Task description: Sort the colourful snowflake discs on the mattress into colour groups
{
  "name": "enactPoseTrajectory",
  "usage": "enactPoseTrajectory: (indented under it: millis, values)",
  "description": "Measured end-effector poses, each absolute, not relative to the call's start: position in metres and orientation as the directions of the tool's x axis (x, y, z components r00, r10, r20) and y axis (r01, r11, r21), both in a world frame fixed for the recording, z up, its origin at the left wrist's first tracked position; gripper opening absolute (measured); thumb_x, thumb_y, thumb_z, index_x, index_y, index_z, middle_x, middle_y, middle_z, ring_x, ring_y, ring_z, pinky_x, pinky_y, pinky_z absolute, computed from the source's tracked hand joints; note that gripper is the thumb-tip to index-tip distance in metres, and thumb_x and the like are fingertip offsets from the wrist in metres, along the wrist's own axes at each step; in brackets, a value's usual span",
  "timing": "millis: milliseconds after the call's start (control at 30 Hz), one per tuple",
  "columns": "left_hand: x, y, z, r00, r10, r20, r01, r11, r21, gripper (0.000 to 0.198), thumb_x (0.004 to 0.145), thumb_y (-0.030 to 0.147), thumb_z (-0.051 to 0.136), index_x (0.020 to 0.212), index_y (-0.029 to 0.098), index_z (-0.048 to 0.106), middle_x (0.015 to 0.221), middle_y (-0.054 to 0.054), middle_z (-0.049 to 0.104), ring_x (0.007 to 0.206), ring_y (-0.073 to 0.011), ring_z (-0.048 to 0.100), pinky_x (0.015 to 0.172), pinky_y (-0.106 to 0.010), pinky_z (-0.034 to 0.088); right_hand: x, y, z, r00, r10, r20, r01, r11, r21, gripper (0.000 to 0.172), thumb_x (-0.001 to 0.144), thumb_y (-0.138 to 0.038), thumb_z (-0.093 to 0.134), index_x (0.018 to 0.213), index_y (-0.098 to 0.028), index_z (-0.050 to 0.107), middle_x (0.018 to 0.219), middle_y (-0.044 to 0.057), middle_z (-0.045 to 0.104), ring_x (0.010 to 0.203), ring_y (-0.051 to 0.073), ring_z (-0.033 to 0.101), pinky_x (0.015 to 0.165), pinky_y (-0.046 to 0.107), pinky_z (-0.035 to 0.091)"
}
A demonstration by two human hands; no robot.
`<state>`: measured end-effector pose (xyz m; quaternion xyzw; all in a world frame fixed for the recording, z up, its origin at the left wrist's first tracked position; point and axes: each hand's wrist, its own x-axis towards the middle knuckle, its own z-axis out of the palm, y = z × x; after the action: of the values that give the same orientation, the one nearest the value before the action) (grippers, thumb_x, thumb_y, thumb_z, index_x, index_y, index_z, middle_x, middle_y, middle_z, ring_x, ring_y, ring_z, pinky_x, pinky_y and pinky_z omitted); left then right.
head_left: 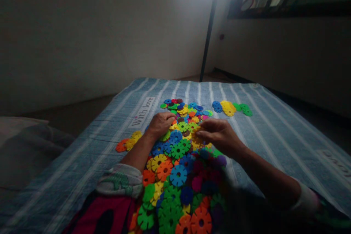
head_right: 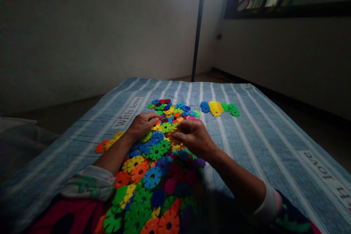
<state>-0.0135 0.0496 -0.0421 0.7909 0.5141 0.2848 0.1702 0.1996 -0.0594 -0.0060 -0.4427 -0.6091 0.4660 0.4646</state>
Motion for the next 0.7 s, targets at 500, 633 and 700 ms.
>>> enactPoseTrajectory:
  millis: [500,633,700]
  values:
    - [-0.013,0.05,-0.04,0.293,0.924,0.244,0.738,-0.381,0.557,0.037,0.076,0.038,0.045,0.089,0.02,0.075,0.085,-0.002,0.076,0.081,-0.0205,0.068,0.074,-0.028,0.051,0.244,-0.054,-0.03,0.052,0.996,-0.077,0.016,-0.078,-0.997,0.032,0.058,-0.035,0.077,0.083,-0.015,0.076,0.073,0.003,0.072,0.057,0.012,0.059,0.05,0.024,0.045]
    - [-0.013,0.05,-0.039,0.301,0.919,0.255,0.733,-0.394,0.554,0.038,0.077,0.038,0.045,0.09,0.019,0.075,0.09,-0.003,0.076,0.083,-0.0212,0.068,0.077,-0.029,0.051,0.254,-0.05,-0.034,0.053,0.996,0.068,0.239,0.054,-0.97,0.024,0.066,-0.031,0.068,0.083,-0.017,0.076,0.076,0.003,0.073,0.064,0.016,0.063,0.056,0.027,0.047]
    - [-0.012,0.05,-0.038,0.305,0.915,0.264,0.731,-0.402,0.551,0.037,0.077,0.038,0.045,0.089,0.019,0.075,0.091,-0.003,0.076,0.084,-0.0214,0.068,0.078,-0.03,0.051,0.262,-0.047,-0.035,0.048,0.987,0.156,0.381,0.126,-0.916,0.021,0.07,-0.029,0.064,0.082,-0.018,0.076,0.075,0.003,0.073,0.067,0.018,0.065,0.061,0.029,0.049]
